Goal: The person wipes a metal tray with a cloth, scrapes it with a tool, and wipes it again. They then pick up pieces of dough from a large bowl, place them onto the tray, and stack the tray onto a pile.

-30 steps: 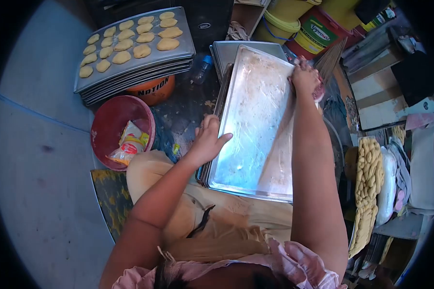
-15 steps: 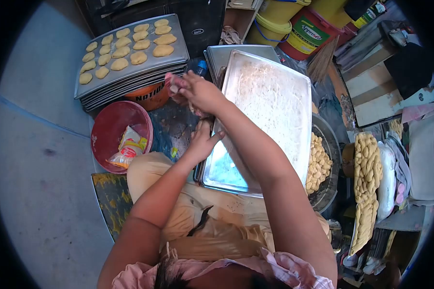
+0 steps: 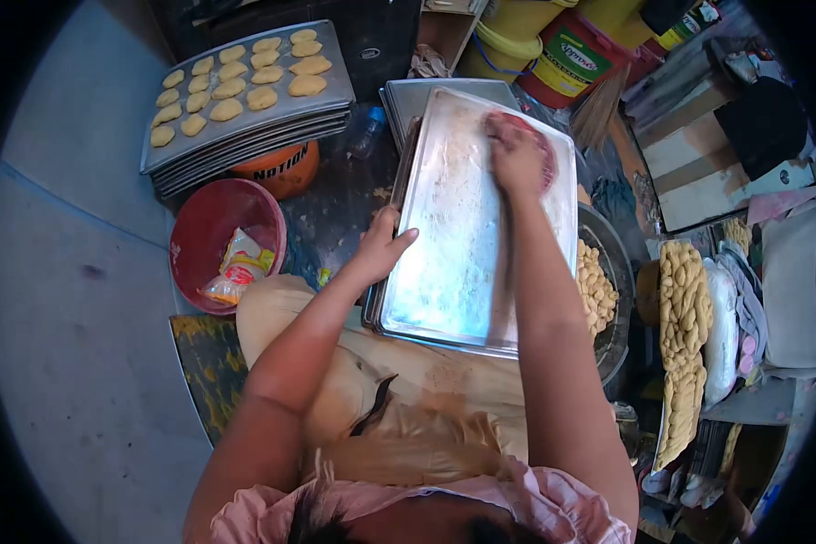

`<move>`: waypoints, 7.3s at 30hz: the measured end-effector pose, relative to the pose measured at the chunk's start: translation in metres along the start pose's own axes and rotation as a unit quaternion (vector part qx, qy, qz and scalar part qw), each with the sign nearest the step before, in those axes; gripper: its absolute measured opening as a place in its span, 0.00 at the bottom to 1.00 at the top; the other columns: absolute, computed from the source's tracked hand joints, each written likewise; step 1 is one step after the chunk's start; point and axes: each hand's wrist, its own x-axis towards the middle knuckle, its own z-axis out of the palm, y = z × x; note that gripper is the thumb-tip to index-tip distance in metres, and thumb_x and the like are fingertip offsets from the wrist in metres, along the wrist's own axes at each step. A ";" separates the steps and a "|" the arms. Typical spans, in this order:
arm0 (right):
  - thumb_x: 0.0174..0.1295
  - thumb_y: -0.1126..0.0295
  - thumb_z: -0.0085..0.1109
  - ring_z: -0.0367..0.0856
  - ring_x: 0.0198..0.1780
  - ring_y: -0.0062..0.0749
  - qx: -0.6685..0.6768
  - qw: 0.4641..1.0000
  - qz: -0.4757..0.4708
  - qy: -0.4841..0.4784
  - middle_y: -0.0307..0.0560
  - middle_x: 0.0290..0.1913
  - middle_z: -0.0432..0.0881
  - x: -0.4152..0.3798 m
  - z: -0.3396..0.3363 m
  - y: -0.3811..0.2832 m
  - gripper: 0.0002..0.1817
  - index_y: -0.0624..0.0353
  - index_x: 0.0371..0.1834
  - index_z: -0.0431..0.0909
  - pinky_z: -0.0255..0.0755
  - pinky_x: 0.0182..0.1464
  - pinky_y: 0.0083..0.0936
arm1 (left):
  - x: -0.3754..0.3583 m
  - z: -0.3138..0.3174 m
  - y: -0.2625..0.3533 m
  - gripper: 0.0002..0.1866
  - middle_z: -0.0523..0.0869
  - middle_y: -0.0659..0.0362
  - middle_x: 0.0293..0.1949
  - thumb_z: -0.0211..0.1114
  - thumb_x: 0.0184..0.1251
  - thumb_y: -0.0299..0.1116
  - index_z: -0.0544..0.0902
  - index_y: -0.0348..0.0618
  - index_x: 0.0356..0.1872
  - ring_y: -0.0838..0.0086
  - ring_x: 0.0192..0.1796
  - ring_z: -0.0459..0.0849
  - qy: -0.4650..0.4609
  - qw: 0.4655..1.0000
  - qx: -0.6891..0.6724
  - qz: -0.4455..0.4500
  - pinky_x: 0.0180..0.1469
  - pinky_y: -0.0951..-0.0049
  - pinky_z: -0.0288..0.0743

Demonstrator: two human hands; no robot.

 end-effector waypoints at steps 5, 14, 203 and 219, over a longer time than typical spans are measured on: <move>0.62 0.55 0.57 0.67 0.69 0.52 0.256 0.926 -0.212 -0.181 0.62 0.65 0.72 -0.082 0.003 -0.166 0.29 0.63 0.63 0.73 0.55 0.72 0.41 | 0.000 -0.007 -0.003 0.33 0.69 0.45 0.67 0.61 0.69 0.39 0.60 0.35 0.70 0.60 0.70 0.67 -0.037 0.999 0.010 -0.016 0.69 0.66 0.60; 0.62 0.60 0.58 0.62 0.72 0.56 0.156 0.963 -0.183 -0.120 0.64 0.70 0.65 -0.088 -0.081 -0.146 0.30 0.57 0.68 0.69 0.55 0.71 0.47 | -0.008 -0.013 0.011 0.42 0.72 0.41 0.63 0.72 0.58 0.46 0.62 0.34 0.67 0.54 0.66 0.71 -0.048 0.998 -0.032 0.002 0.67 0.64 0.63; 0.65 0.55 0.53 0.54 0.76 0.47 0.227 0.872 -0.380 -0.209 0.49 0.73 0.62 -0.319 -0.061 -0.238 0.23 0.45 0.63 0.74 0.40 0.74 0.58 | -0.075 -0.301 -0.116 0.17 0.84 0.60 0.37 0.63 0.53 0.22 0.82 0.38 0.47 0.73 0.35 0.81 0.007 0.958 0.055 -0.282 0.35 0.72 0.76; 0.71 0.40 0.41 0.78 0.55 0.44 0.797 0.438 0.175 -0.377 0.54 0.61 0.68 -0.260 -0.157 -0.106 0.40 0.55 0.76 0.49 0.80 0.51 0.52 | -0.091 -0.168 0.269 0.09 0.78 0.64 0.31 0.62 0.56 0.30 0.78 0.40 0.38 0.81 0.33 0.78 -0.180 0.977 -0.095 0.056 0.37 0.84 0.70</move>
